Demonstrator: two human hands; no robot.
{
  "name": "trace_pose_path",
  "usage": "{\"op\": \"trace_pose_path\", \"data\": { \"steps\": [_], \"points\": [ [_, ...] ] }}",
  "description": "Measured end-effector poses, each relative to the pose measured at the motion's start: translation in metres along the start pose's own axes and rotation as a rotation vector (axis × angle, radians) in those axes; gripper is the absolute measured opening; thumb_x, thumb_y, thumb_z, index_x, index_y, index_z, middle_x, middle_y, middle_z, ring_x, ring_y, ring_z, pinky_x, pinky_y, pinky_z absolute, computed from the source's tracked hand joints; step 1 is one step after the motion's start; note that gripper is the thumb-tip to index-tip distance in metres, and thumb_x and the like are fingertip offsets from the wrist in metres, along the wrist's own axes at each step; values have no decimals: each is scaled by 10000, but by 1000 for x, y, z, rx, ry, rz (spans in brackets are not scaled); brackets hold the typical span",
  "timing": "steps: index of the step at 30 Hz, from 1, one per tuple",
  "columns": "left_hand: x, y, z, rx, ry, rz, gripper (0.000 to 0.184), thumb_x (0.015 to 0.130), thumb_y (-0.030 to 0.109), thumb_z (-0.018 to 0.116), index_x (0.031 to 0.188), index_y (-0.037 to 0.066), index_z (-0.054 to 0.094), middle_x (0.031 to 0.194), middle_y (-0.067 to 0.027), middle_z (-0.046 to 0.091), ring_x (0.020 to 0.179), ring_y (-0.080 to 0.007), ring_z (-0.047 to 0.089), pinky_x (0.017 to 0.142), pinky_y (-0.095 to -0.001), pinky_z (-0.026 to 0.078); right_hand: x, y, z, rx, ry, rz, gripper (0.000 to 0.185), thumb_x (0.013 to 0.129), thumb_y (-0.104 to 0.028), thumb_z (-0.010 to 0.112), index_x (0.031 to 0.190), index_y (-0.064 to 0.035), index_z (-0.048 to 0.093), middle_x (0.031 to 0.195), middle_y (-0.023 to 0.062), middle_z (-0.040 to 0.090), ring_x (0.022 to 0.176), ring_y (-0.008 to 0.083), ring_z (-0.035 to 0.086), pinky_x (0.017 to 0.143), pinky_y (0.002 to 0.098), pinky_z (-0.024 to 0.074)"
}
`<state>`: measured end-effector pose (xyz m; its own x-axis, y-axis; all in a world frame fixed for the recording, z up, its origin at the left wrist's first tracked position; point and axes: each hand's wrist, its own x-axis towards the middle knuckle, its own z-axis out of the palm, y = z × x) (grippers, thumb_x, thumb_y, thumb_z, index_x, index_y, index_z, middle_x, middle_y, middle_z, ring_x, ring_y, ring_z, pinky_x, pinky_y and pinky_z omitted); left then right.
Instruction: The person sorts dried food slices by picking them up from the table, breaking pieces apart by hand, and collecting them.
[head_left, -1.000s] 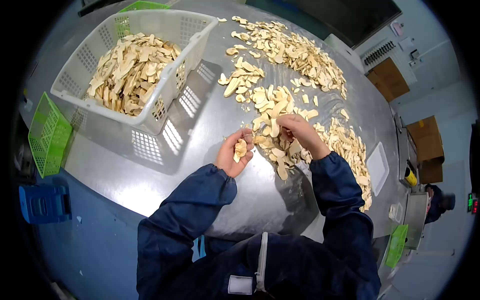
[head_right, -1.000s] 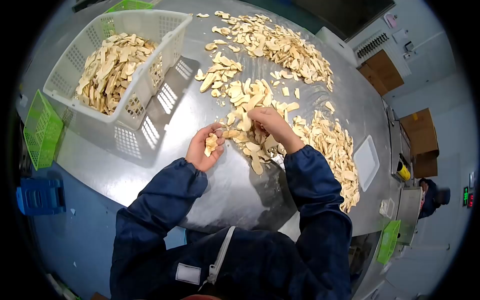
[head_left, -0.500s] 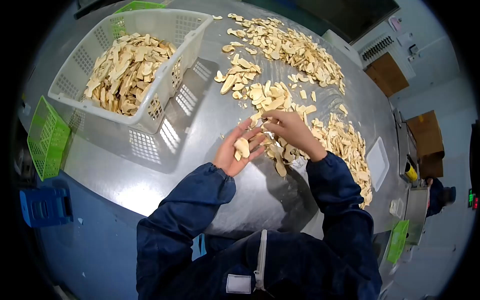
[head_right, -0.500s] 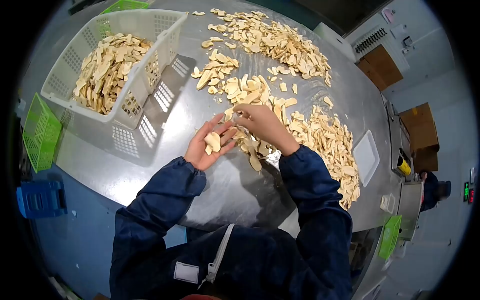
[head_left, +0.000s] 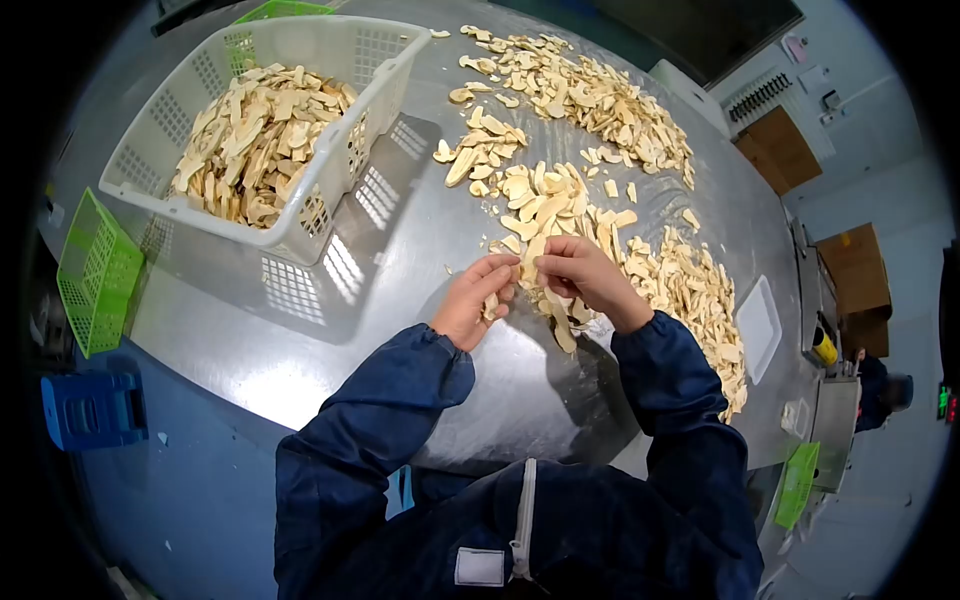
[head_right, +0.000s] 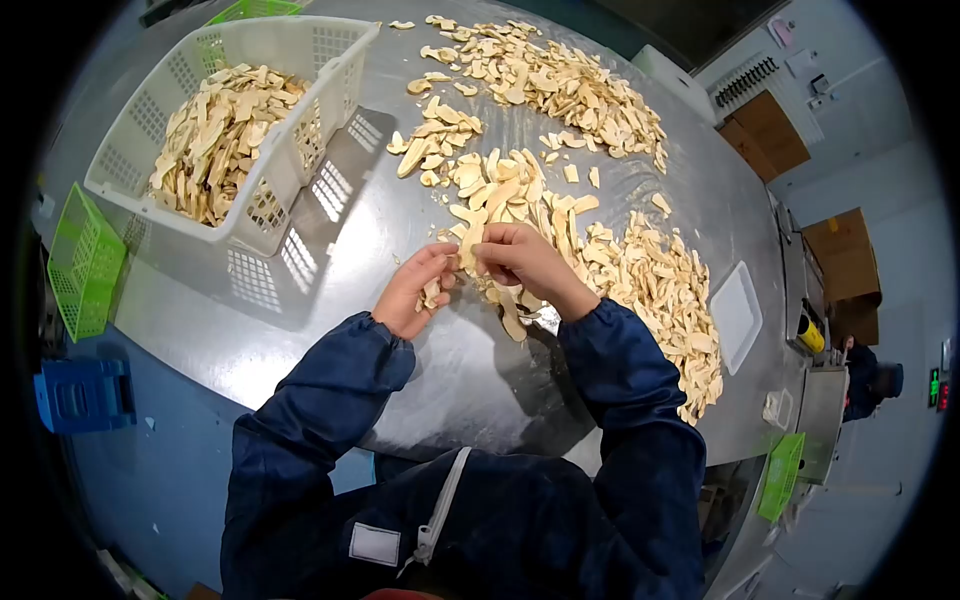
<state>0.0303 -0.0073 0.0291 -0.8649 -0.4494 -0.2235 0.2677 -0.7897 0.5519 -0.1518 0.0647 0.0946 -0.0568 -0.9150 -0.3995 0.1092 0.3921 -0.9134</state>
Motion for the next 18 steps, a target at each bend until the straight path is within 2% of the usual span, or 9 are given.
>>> {"op": "trace_pose_path", "data": {
  "steps": [2,4,6,12,15,18],
  "points": [
    [2,-6,-7,-26,-32,-11,254,943,250,514,1128,77,519,870,21,527,733,-43,496,573,-187,405,-2,3,7,51,15,-4,101,868,-127,597,809,-50,566,654,-8,559,469,28,399,405,187,265],
    [1,-6,-4,-3,-47,-94,188,937,248,531,1054,101,534,839,36,524,727,-30,493,581,-172,394,-4,6,10,89,-24,13,78,865,-113,596,886,-40,576,666,-10,552,474,30,409,412,180,268],
    [2,-5,-4,-7,-67,-155,144,915,219,570,999,106,542,827,34,524,721,-37,491,588,-173,391,-8,8,13,97,-7,3,81,865,-111,590,899,-38,581,652,-14,536,476,31,413,413,179,268],
    [2,-7,-3,160,-57,54,126,875,154,609,956,90,537,809,27,518,672,-63,477,574,-196,376,-20,15,15,-32,67,4,65,841,-106,572,841,-42,568,609,-20,493,477,34,423,409,185,268],
    [-1,-7,1,362,-4,87,81,876,106,583,922,92,518,804,29,496,627,-60,445,544,-201,346,-27,10,18,-102,85,-30,96,845,-125,581,811,-37,560,594,-23,485,459,36,401,406,194,268],
    [-3,-3,2,484,13,103,101,868,113,593,919,79,514,794,31,485,616,-54,441,549,-201,351,-30,2,21,-206,138,-38,128,831,-138,572,757,-34,575,562,-23,490,441,39,403,406,199,274]
  ]
}}
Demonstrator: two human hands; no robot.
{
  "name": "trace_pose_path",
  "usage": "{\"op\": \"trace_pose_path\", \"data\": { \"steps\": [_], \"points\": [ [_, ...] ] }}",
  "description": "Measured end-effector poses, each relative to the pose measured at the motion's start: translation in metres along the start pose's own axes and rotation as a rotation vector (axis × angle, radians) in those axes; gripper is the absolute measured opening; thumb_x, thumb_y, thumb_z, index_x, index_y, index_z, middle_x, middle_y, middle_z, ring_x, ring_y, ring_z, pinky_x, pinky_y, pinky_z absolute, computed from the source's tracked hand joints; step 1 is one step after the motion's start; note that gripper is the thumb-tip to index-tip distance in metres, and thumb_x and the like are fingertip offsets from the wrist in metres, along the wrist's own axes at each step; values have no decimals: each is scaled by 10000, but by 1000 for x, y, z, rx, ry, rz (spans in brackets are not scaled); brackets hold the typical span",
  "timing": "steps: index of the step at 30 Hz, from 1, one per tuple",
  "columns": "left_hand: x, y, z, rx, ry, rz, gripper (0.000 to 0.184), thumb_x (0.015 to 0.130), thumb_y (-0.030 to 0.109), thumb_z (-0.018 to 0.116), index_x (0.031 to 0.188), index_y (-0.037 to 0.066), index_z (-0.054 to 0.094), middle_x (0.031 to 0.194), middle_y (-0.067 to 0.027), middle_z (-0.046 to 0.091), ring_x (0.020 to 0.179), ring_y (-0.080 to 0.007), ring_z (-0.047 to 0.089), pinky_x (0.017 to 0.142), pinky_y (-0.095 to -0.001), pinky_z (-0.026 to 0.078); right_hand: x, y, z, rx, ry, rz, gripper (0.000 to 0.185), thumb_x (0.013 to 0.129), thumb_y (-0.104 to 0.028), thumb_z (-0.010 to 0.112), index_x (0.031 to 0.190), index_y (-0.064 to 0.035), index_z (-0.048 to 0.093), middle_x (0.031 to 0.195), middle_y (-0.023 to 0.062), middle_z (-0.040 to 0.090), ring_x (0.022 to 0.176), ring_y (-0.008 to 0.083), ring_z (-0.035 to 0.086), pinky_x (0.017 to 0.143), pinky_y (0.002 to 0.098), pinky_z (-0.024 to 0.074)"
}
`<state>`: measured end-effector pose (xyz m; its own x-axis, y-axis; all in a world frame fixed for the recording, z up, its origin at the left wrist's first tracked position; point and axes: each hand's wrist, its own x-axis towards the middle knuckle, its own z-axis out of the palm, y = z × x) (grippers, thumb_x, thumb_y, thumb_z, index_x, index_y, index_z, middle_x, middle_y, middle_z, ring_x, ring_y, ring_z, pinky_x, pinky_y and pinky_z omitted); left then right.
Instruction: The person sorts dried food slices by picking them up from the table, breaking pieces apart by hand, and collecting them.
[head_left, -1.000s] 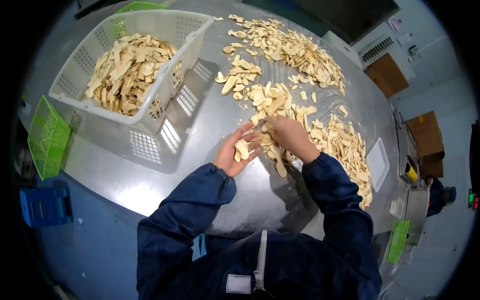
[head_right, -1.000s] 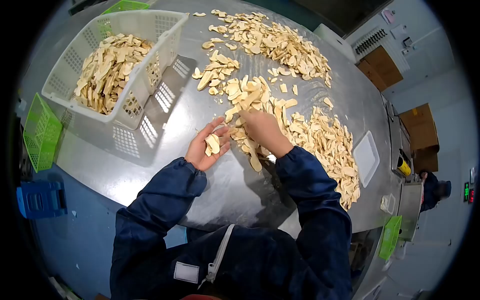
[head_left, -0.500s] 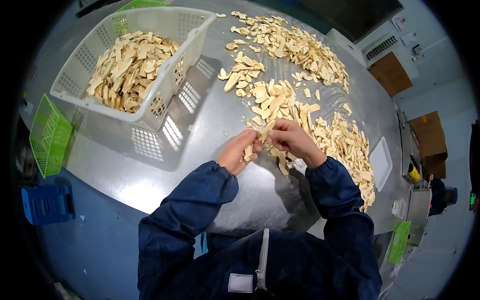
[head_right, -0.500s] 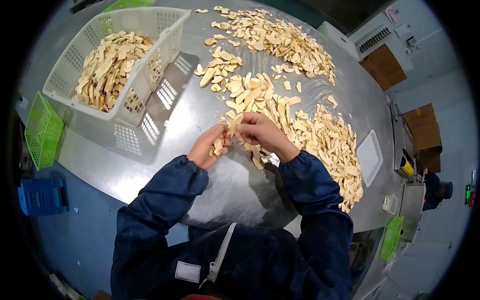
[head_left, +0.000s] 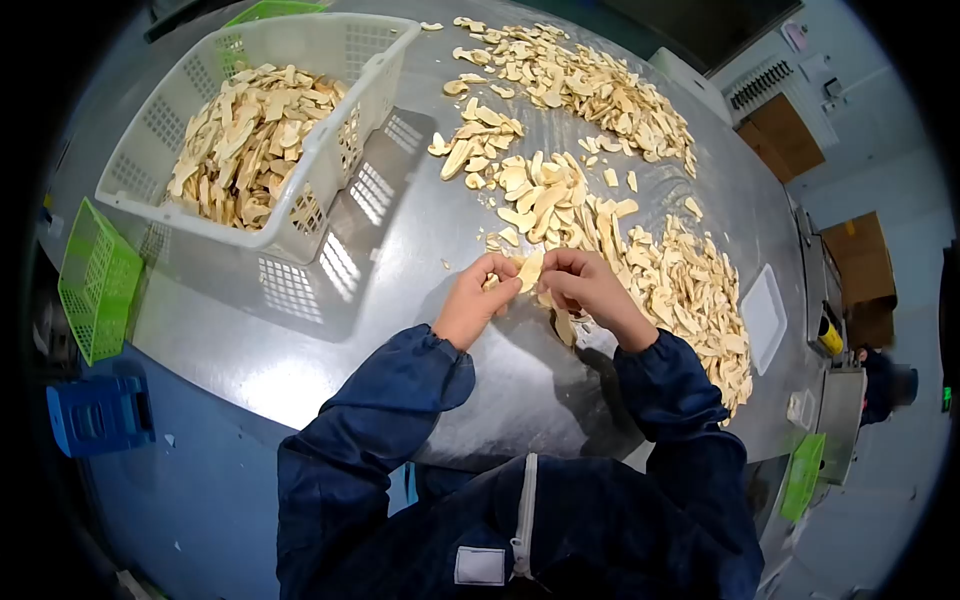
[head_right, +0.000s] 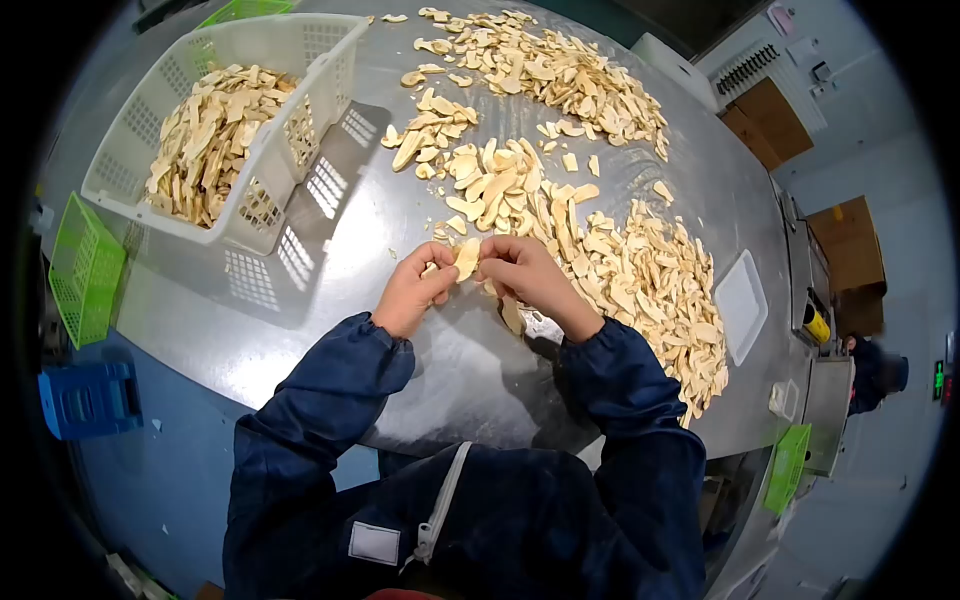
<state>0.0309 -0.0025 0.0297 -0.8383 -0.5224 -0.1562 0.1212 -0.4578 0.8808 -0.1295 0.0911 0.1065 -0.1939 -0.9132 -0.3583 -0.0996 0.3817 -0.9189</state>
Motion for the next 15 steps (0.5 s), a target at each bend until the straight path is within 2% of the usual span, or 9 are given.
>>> {"op": "trace_pose_path", "data": {
  "steps": [3,6,9,11,12,15],
  "points": [
    [1,-3,2,178,8,94,115,861,116,603,914,72,511,795,31,488,629,-46,450,555,-197,358,0,0,-4,-89,30,21,171,809,-162,567,705,-29,593,534,-11,503,451,47,441,416,206,307],
    [4,-14,-2,239,2,143,169,831,144,628,916,34,532,814,13,550,702,-67,509,626,-207,408,4,7,-2,-155,29,-37,195,801,-170,574,689,-14,604,545,2,536,470,56,479,431,217,346],
    [6,-18,2,329,-45,279,139,857,104,607,942,62,506,833,19,526,662,-29,480,570,-185,384,7,12,6,-286,31,-128,203,800,-168,576,695,3,606,562,21,563,483,72,507,450,231,380],
    [4,-15,4,227,-18,217,175,844,132,619,963,39,529,829,0,554,676,-58,507,605,-205,412,6,11,12,-453,94,-218,204,804,-163,571,707,14,604,564,45,571,485,86,514,463,248,397],
    [2,-11,6,177,-4,184,198,838,145,625,973,28,541,827,-9,568,683,-73,521,623,-214,426,4,9,14,-292,113,-139,215,821,-169,574,725,22,598,558,92,555,468,136,501,472,280,395],
    [0,0,2,-248,-56,-80,178,859,141,591,999,42,542,812,-7,553,633,-67,504,594,-222,431,-2,8,-5,-540,365,-280,236,822,-194,609,725,21,601,548,121,526,463,188,494,477,301,394]
  ]
}}
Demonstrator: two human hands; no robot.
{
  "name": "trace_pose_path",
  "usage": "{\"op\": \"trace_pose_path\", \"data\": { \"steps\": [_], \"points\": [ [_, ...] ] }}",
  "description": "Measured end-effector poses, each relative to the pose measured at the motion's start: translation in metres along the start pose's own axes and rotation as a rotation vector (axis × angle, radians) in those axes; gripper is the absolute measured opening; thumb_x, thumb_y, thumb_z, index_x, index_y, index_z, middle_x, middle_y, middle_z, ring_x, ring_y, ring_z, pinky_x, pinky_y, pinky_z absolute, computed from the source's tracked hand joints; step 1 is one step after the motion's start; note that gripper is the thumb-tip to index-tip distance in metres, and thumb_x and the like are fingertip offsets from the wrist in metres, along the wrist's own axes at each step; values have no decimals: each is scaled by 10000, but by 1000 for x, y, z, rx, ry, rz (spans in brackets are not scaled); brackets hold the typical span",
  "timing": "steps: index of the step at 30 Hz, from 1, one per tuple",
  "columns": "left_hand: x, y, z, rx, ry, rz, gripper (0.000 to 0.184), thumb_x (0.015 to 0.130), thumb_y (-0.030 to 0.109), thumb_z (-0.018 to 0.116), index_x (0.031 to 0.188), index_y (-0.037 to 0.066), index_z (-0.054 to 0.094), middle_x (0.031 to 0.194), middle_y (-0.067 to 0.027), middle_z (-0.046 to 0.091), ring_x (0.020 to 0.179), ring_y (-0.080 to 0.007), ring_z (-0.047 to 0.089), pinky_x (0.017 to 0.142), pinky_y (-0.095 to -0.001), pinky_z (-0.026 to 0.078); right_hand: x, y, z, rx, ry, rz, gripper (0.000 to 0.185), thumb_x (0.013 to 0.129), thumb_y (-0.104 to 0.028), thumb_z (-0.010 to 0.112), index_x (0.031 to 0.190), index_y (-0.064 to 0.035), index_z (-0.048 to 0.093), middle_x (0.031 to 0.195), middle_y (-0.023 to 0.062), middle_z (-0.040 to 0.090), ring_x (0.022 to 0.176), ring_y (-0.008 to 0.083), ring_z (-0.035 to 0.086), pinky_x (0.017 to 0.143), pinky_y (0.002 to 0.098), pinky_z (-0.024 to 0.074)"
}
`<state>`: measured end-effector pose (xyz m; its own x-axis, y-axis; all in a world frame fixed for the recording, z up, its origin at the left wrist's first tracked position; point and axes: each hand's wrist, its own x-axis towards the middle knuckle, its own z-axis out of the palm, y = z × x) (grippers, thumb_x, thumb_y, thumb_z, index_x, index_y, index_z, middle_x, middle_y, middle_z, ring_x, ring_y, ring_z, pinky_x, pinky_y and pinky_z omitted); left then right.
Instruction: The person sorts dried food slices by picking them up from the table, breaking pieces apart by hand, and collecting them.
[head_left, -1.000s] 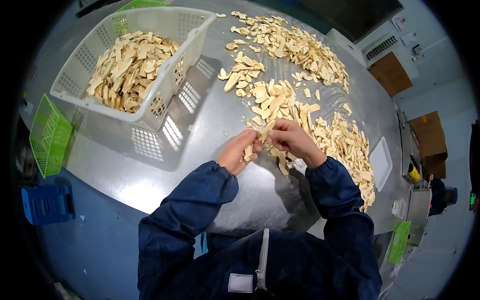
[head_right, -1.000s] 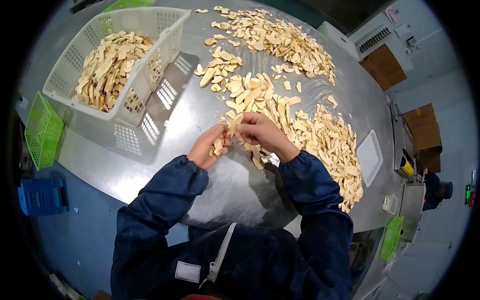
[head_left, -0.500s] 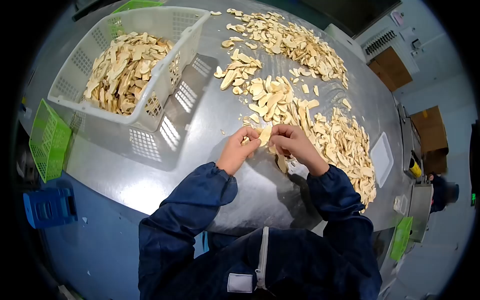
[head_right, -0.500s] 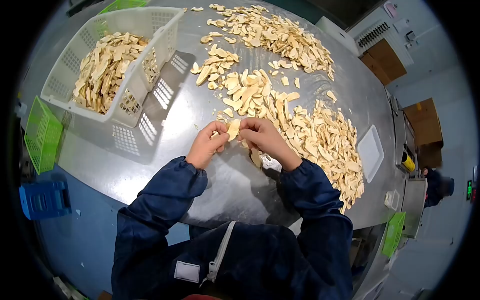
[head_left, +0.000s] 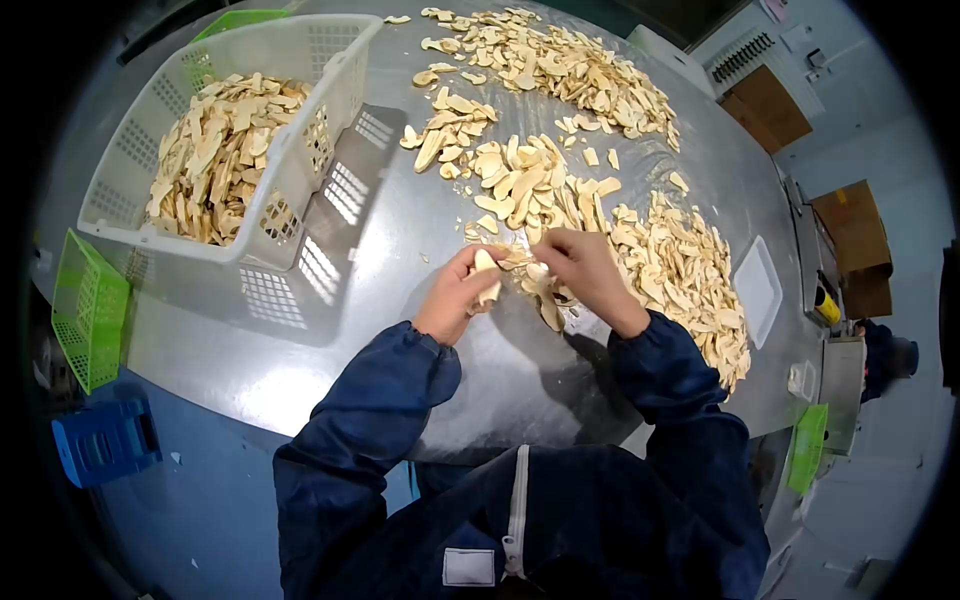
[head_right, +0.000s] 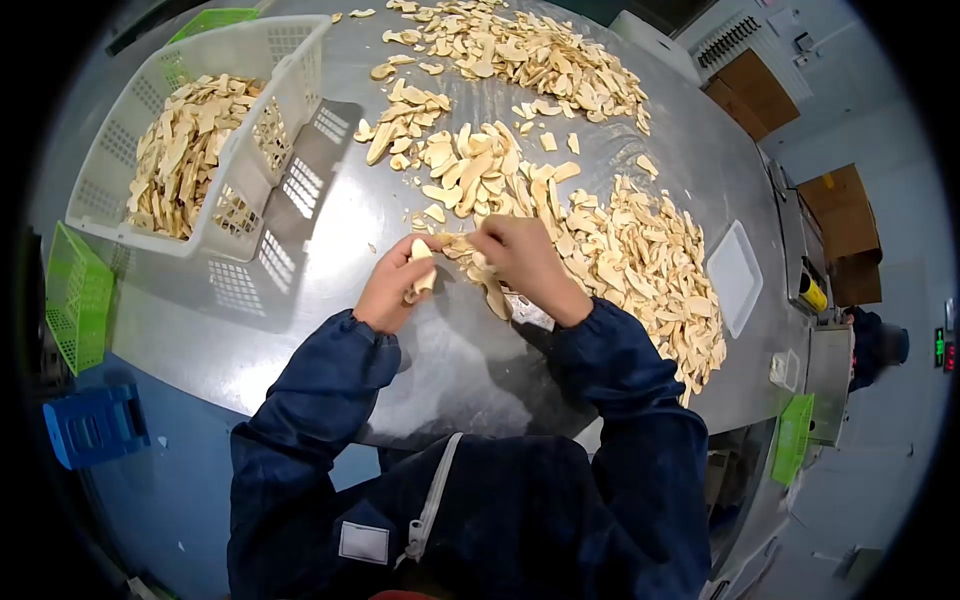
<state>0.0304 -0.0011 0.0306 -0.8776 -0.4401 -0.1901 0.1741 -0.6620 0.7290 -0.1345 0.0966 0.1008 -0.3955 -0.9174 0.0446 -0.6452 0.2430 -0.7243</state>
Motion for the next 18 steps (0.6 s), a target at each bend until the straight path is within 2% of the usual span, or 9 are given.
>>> {"op": "trace_pose_path", "data": {
  "steps": [1,4,6,9,12,13,16,17,18],
  "points": [
    [3,0,-4,-103,20,-47,144,871,111,534,1008,70,547,823,-5,541,635,-68,490,568,-236,429,-3,-4,-10,-133,35,54,264,820,-235,626,695,-2,609,556,126,545,482,244,525,483,329,408],
    [5,-5,-16,-471,25,-70,141,870,75,482,998,50,536,843,-26,523,711,-128,503,579,-242,434,-29,3,-17,-358,-83,119,300,811,-292,629,673,-26,617,577,130,570,523,286,563,503,368,427],
    [4,-1,-10,-489,94,-104,166,863,65,474,1021,56,524,872,-38,529,779,-150,514,649,-272,472,-50,4,-10,-485,-168,94,345,774,-356,642,680,-26,604,644,146,603,604,320,595,536,399,445],
    [-1,9,9,-424,183,-113,168,875,76,479,1039,64,511,850,-25,509,770,-136,509,662,-270,475,-72,17,8,-585,-95,39,271,776,-287,648,746,-19,620,653,147,596,602,308,575,543,364,436],
    [0,4,5,-355,98,-119,173,886,92,489,1057,71,503,822,-6,485,741,-108,491,629,-246,451,-74,25,4,-239,-137,184,247,785,-264,648,786,-19,617,607,144,558,547,272,534,522,336,422],
    [3,-3,-5,-350,17,-114,176,886,96,496,1060,70,502,822,0,486,729,-98,489,621,-240,442,-73,30,3,-173,-124,146,237,822,-238,623,784,-4,612,575,105,537,511,194,497,502,305,397],
    [4,-8,-11,-372,-62,-143,176,893,113,500,1064,69,502,800,9,466,689,-85,451,574,-226,388,-67,34,-2,248,-298,381,236,855,-224,594,801,4,622,572,68,542,515,129,498,499,290,392],
    [3,-8,-11,-387,-61,-158,175,896,120,499,1064,68,502,788,11,455,675,-83,434,555,-222,365,-67,40,0,367,-340,435,230,834,-230,592,759,-13,614,594,125,555,480,175,470,507,300,395],
    [3,-7,-11,-407,-61,-156,178,899,124,496,1067,67,501,787,9,456,674,-84,434,554,-221,363,-65,35,-1,270,-309,358,228,831,-233,595,756,-18,615,597,126,561,482,191,484,507,310,402]
  ]
}}
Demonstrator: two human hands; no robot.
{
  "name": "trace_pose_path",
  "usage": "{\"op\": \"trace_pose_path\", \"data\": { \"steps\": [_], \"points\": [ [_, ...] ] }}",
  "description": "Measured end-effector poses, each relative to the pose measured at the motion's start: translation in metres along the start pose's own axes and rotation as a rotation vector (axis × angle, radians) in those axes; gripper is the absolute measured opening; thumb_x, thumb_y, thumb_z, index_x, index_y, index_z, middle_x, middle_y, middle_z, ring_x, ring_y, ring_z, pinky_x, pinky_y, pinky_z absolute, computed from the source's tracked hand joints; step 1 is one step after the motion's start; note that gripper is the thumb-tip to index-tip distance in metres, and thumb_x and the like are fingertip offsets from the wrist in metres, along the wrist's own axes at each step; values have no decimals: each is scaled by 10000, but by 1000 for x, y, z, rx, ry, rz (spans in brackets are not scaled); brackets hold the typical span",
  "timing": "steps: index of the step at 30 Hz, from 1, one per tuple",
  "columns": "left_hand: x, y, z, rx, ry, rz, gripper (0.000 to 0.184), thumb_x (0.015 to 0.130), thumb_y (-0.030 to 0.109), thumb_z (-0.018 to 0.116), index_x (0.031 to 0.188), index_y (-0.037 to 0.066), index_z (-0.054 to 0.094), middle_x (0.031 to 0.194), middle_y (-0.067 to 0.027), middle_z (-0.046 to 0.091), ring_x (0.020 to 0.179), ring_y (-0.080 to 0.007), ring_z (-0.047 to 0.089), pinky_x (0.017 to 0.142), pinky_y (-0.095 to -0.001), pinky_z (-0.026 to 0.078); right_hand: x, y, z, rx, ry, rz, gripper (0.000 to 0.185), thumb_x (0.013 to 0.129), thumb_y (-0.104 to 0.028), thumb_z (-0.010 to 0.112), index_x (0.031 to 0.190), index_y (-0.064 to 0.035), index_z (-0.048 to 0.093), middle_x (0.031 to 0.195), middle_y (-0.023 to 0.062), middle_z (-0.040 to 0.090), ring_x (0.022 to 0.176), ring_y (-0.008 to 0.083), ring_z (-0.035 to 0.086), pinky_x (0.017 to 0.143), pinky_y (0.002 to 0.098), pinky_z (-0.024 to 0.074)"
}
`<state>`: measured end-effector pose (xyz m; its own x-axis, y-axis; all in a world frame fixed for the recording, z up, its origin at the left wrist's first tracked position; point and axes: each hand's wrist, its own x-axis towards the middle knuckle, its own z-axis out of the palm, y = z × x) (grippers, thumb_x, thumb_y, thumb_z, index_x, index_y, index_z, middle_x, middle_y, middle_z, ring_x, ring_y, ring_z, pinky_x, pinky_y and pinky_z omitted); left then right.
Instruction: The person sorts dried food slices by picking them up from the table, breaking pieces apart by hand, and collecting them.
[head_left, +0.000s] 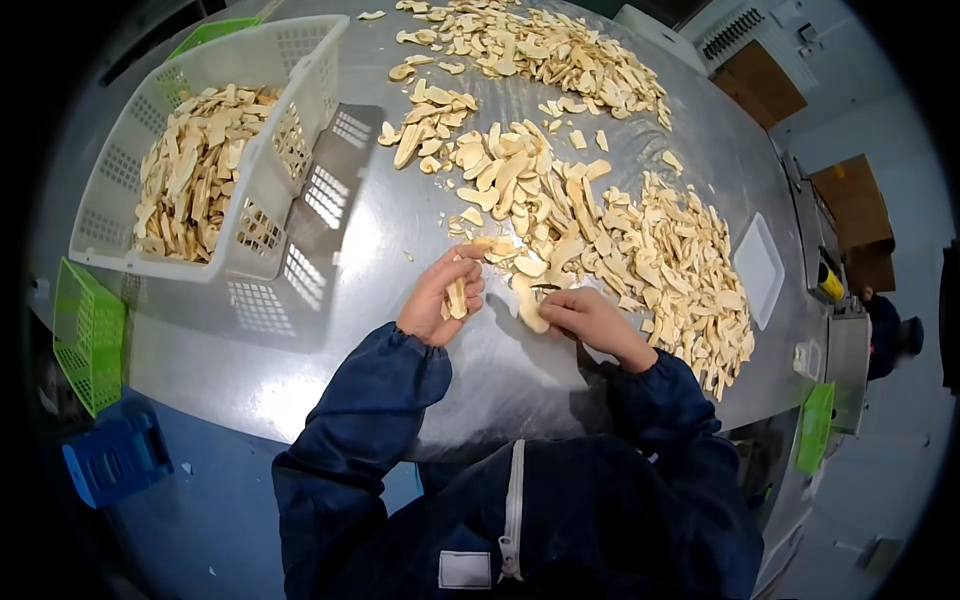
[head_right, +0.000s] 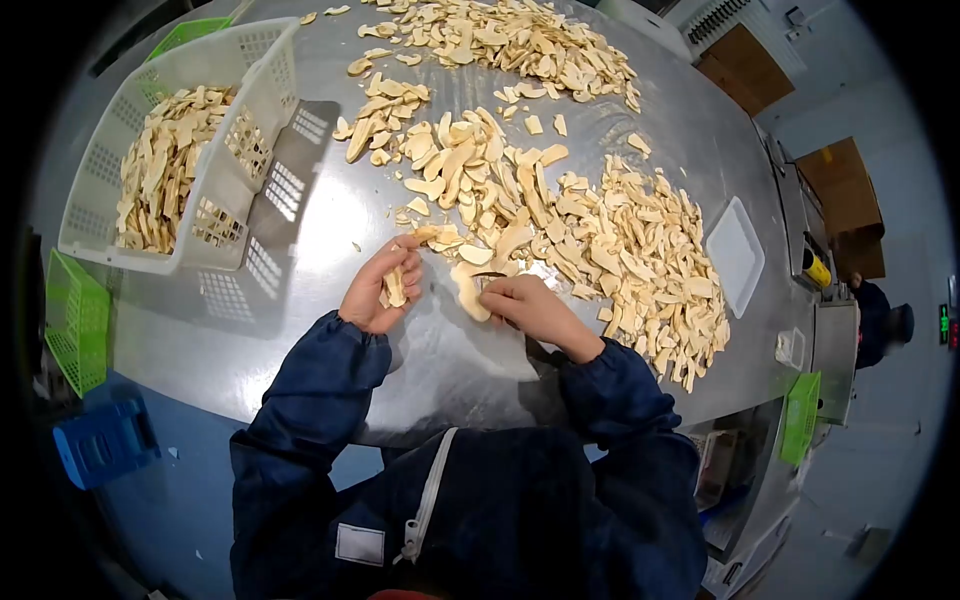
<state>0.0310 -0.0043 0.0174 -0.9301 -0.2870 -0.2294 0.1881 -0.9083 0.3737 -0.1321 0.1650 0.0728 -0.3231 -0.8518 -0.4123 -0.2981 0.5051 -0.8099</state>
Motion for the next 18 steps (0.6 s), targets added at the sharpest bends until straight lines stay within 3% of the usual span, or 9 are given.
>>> {"op": "trace_pose_path", "data": {
  "steps": [2,5,8,11,14,15,18],
  "points": [
    [0,0,0,-43,-2,5,183,904,132,492,1074,65,499,785,6,458,673,-87,434,552,-219,360,1,-14,3,-201,77,-130,225,824,-240,601,751,-29,618,603,130,572,487,224,514,508,329,417],
    [1,1,0,-71,19,57,198,904,130,487,1089,60,493,781,3,458,676,-90,434,555,-220,358,15,-21,4,-629,424,-285,223,811,-252,610,759,-37,624,631,139,593,548,287,572,526,369,447],
    [3,1,-6,-81,34,72,213,902,116,479,1106,55,482,773,0,458,672,-97,426,548,-222,347,30,-15,3,-818,399,-382,227,799,-267,619,756,-44,626,660,154,605,623,327,600,544,402,461],
    [6,-1,-18,-86,-80,60,225,921,149,474,1129,61,471,867,-20,508,741,-119,492,642,-254,431,43,-14,-5,-865,381,-373,210,800,-249,617,803,-41,647,662,147,612,617,301,610,544,376,464],
    [-3,2,20,-66,128,46,258,941,227,483,1154,82,481,992,-39,553,920,-160,542,794,-318,497,40,-49,-11,-386,292,-270,206,799,-228,611,862,-40,666,656,140,615,599,280,609,544,355,465],
    [-4,3,20,-89,108,38,267,947,247,478,1164,91,477,1021,-44,557,950,-166,546,827,-335,494,39,-56,-10,-194,212,-266,210,798,-205,608,918,-44,671,671,127,628,602,264,609,554,331,465],
    [-4,3,17,-149,65,49,279,958,283,471,1180,115,468,1069,-48,562,988,-171,554,879,-364,491,55,-51,-6,-437,343,-405,230,797,-180,608,988,-59,652,754,109,640,684,268,621,567,330,467]
  ]
}}
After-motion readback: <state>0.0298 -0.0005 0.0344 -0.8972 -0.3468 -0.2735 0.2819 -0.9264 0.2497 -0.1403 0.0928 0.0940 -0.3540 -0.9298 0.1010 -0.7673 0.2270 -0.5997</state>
